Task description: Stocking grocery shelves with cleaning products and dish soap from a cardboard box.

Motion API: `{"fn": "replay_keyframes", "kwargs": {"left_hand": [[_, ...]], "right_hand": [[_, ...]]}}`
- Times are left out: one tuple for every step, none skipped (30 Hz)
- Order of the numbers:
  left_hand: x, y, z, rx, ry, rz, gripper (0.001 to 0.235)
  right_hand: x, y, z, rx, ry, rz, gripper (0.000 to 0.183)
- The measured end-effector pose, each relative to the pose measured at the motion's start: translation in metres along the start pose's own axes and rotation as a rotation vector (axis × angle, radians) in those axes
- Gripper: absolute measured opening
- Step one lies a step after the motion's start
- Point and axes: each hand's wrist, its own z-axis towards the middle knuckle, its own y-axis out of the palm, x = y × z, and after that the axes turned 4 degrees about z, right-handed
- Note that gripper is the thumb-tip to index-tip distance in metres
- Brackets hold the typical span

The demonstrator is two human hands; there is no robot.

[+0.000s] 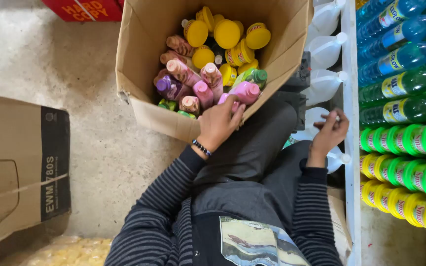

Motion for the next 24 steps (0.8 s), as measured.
{"fn": "replay_keyframes", "kwargs": {"left_hand": [[0.002, -0.005, 0.004, -0.007, 0.001, -0.003, 0.026], [0.003, -0.011, 0.007, -0.048, -0.041, -0.053, 0.027], [0.005, -0.017, 0.011, -0.088, -0.083, -0.105, 0.029], [0.003, -0.023, 0.017, -0.096, -0.083, -0.109, 0.029], [0.002, -0.028, 0.022, -0.192, -0.186, -0.229, 0.034], [0.001, -0.033, 0.027, -0.289, -0.289, -0.349, 0.040], [-0.011, -0.027, 0.029, -0.298, -0.291, -0.349, 0.040], [-0.024, -0.020, 0.032, -0.323, -0.221, -0.453, 0.043], [-0.037, -0.013, 0.034, -0.346, -0.152, -0.555, 0.047], [-0.046, -0.013, 0.039, -0.354, -0.156, -0.556, 0.047], [-0.054, -0.013, 0.044, -0.411, -0.091, -0.505, 0.048], [-0.062, -0.013, 0.049, -0.468, -0.027, -0.455, 0.049], [-0.068, -0.014, 0.061, -0.473, -0.030, -0.456, 0.049], [-0.075, -0.016, 0.073, -0.503, -0.034, -0.347, 0.051], [-0.082, -0.017, 0.085, -0.531, -0.037, -0.237, 0.052], [-0.086, -0.019, 0.101, -0.535, -0.039, -0.236, 0.052], [-0.091, -0.020, 0.117, -0.523, -0.048, -0.188, 0.049], [-0.096, -0.022, 0.132, -0.512, -0.057, -0.141, 0.045], [-0.110, -0.013, 0.145, -0.512, -0.060, -0.139, 0.045], [-0.124, -0.003, 0.157, -0.496, -0.093, -0.129, 0.046], [-0.138, 0.007, 0.170, -0.479, -0.126, -0.119, 0.047], [-0.149, 0.010, 0.179, -0.479, -0.128, -0.118, 0.047], [-0.160, 0.014, 0.189, -0.397, -0.108, -0.096, 0.046], [-0.171, 0.018, 0.199, -0.315, -0.089, -0.074, 0.045]], "right_hand": [[-0.004, 0.011, 0.007, 0.005, 0.003, -0.005, 0.028], [-0.008, 0.023, 0.015, -0.045, -0.047, 0.038, 0.027], [-0.013, 0.034, 0.022, -0.096, -0.098, 0.080, 0.026], [-0.024, 0.051, 0.025, -0.093, -0.095, 0.074, 0.026], [-0.035, 0.067, 0.027, -0.142, -0.073, 0.095, 0.025], [-0.046, 0.083, 0.030, -0.191, -0.051, 0.117, 0.025], [-0.051, 0.097, 0.032, -0.187, -0.044, 0.111, 0.025], [-0.056, 0.112, 0.035, -0.240, -0.073, 0.113, 0.024], [-0.061, 0.128, 0.037, -0.294, -0.101, 0.115, 0.023], [-0.065, 0.142, 0.039, -0.291, -0.094, 0.111, 0.023], [-0.070, 0.156, 0.042, -0.343, -0.099, 0.118, 0.022], [-0.075, 0.170, 0.045, -0.396, -0.104, 0.125, 0.020], [-0.075, 0.184, 0.049, -0.395, -0.099, 0.123, 0.020], [-0.076, 0.198, 0.054, -0.467, -0.080, 0.130, 0.020], [-0.077, 0.212, 0.059, -0.540, -0.062, 0.140, 0.020], [-0.073, 0.225, 0.065, -0.539, -0.058, 0.140, 0.020], [-0.069, 0.239, 0.070, -0.616, -0.019, 0.079, 0.022], [-0.065, 0.253, 0.076, -0.693, 0.018, 0.018, 0.025], [-0.066, 0.269, 0.077, -0.695, 0.020, 0.020, 0.025], [-0.068, 0.284, 0.079, -0.740, 0.051, -0.017, 0.027], [-0.069, 0.301, 0.081, -0.784, 0.080, -0.055, 0.029], [-0.052, 0.313, 0.080, -0.785, 0.081, -0.053, 0.029], [-0.036, 0.325, 0.080, -0.825, -0.008, -0.056, 0.028], [-0.019, 0.338, 0.080, -0.864, -0.098, -0.060, 0.028]]}}
